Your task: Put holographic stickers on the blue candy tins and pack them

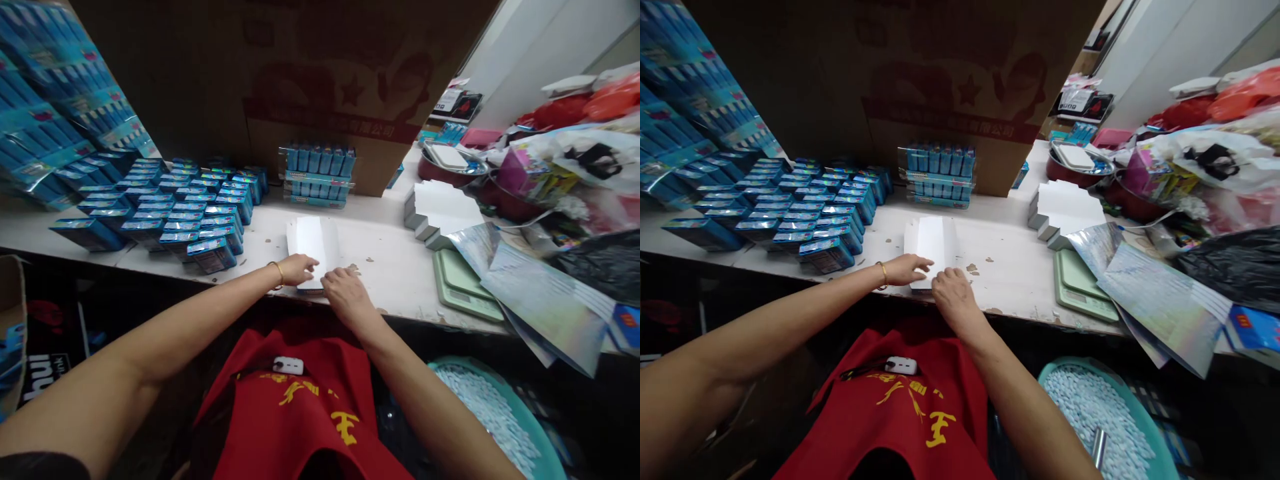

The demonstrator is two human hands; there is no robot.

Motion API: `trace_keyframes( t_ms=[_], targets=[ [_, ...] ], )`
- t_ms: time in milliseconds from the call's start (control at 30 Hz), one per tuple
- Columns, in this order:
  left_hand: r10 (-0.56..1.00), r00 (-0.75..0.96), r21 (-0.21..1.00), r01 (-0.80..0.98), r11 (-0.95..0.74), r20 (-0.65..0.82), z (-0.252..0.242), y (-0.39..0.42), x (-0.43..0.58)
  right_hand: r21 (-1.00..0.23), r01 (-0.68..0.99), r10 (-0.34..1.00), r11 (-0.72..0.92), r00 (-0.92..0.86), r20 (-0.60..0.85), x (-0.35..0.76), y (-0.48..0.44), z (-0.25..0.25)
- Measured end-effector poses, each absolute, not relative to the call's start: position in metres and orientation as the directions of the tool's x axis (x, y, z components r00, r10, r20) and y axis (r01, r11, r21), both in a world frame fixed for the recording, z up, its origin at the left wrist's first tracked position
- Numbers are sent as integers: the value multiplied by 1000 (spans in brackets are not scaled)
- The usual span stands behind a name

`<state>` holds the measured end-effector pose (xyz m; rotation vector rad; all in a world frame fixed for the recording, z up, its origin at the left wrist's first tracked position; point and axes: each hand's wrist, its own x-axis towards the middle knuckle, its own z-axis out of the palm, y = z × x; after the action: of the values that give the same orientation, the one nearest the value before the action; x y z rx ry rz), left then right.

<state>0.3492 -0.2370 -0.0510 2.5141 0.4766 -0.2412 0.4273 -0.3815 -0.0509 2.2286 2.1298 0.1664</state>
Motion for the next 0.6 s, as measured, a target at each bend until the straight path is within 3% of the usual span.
trace_keyframes(
  t_ms=[100,167,367,500,600],
  targets=[
    [505,860,565,384,-730,68,-51,-221,337,108,992,998,-70,70,3,412,-367,-70],
    [636,758,594,447,-668,145,-54,-210,332,120,987,994,-107,103,40,405,-363,-84],
    [823,567,710,594,-377,-37,-79,-170,330,147,989,989,11,-33,147,370,-389,-103],
    [774,589,722,637,-269,-231,-97,-155,328,121,987,985,106,-121,122,331,-417,-108],
    [702,663,734,608,-301,-261,-103,-158,321,56,989,989,136,-139,53,324,-424,-89]
  ],
)
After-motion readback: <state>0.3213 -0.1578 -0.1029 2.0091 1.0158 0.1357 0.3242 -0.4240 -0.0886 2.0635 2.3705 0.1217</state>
